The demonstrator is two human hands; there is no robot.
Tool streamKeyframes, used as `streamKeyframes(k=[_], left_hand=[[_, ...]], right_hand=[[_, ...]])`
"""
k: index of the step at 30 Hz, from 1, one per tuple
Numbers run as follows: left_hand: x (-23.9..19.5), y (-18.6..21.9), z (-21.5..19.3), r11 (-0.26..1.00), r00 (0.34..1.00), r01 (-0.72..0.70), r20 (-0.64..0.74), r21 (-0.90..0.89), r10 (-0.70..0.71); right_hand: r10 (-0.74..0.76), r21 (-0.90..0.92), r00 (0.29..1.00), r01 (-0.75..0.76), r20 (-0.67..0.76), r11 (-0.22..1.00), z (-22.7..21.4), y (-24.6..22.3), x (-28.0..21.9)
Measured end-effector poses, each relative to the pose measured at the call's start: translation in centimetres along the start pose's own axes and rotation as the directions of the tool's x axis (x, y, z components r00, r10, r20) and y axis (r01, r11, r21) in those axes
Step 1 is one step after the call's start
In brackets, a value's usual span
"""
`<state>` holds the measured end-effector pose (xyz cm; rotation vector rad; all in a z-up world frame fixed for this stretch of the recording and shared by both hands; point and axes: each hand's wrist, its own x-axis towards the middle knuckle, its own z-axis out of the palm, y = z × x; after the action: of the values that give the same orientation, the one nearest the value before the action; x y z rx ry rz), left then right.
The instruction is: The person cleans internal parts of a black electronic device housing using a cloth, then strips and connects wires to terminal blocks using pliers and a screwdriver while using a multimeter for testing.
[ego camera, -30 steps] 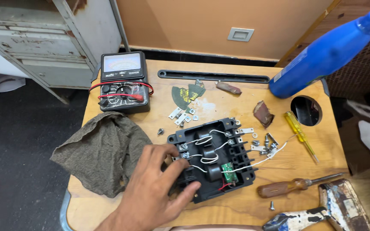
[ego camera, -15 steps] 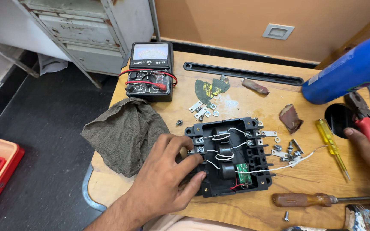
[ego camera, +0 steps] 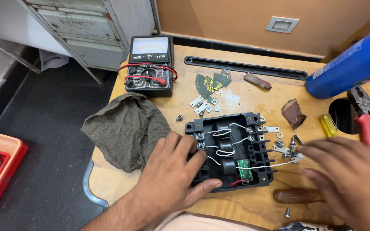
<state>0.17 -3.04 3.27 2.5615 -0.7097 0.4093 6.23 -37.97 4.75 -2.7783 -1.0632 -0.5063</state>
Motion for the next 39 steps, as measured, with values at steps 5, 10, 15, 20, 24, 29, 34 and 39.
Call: streamKeyframes(k=[5,10,15,20,24,29,34,39], left_hand=[[0.3,0.9,-0.1,0.998,0.997,0.037,0.06,0.047,-0.04],[0.1,1.0,0.1,0.997,0.993,0.049,0.106,0.062,-0.055],[-0.1,1.0,0.8,0.994,0.991,0.066,0.113,0.092,-0.076],[-0.2,0.9,1.0,0.997,0.993,0.077,0.085,0.027,-0.079],[-0.8,0.9,1.3,0.994,0.997,0.073,0.0,-0.085,-0.074],[-1.6,1.0,1.4,0.969,0.99,0.127,-0.031,-0.21,-0.137],[-2.0,1.1,0.9,0.992,0.996,0.075,-0.032,-0.099,-0.079],[-2.1,1.7,1.7,0.999,0.998,-0.024,-0.053,-0.038,0.022]], right_hand=[[-0.158,-0.019,0.963,0.166,0.218,0.986,1.1,0.6,1.8],[-0.148,0.165,0.968,0.115,0.205,0.98,1.9,2.6,0.6],[-0.19,0.27,0.96,0.131,0.204,0.954,1.3,3.2,0.6],[-0.287,0.201,0.949,0.258,0.132,0.945,0.4,2.5,1.2],[-0.36,0.091,0.93,0.354,0.069,0.931,-0.5,1.5,1.3],[-0.445,0.051,0.894,0.443,0.057,0.895,-1.4,1.0,1.7],[-0.448,0.02,0.894,0.448,0.019,0.894,-1.6,0.2,1.1],[-0.476,-0.016,0.88,0.476,0.0,0.879,-1.9,-0.3,1.4]])
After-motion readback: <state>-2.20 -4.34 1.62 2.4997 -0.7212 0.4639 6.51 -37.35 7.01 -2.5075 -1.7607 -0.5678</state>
